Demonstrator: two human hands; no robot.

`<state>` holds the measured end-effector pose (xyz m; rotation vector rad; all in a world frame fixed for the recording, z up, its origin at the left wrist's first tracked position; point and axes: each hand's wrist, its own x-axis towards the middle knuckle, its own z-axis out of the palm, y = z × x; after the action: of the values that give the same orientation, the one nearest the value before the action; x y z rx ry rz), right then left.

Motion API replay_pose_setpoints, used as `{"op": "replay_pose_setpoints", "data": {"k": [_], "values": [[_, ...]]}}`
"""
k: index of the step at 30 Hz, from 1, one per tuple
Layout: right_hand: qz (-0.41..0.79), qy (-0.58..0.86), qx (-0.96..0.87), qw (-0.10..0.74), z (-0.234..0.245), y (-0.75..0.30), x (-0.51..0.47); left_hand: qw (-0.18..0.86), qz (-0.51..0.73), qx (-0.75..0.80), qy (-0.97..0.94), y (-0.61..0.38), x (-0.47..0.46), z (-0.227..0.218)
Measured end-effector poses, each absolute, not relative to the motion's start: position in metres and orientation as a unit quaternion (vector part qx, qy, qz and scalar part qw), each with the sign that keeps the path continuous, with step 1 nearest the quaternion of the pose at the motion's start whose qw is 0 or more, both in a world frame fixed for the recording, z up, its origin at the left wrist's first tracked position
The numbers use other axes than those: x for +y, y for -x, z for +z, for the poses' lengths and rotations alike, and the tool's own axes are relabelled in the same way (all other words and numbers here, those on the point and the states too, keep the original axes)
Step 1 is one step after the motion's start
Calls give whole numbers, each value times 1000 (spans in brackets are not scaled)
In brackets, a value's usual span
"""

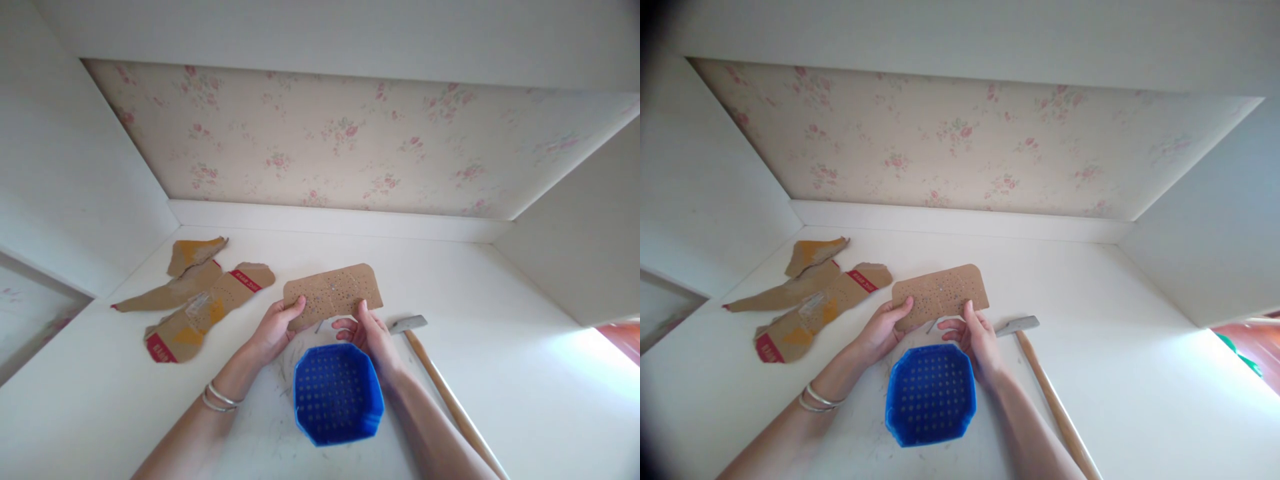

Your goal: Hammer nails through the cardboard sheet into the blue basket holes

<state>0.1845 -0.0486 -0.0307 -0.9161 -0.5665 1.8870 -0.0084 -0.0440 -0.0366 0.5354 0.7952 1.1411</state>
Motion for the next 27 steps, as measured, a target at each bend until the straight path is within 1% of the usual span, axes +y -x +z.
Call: {"op": "replay_pose_setpoints", "data": {"k": [6,13,27], "values": [[815,335,-190,432,-29,-188,-47,741,503,364,-255,10,-43,-37],[829,311,-181,428,-27,-191,-49,746,498,368,-247,10,-44,-36],[780,383,-240,433,-28,-189,-50,746,498,359,-258,10,-43,-40]]}}
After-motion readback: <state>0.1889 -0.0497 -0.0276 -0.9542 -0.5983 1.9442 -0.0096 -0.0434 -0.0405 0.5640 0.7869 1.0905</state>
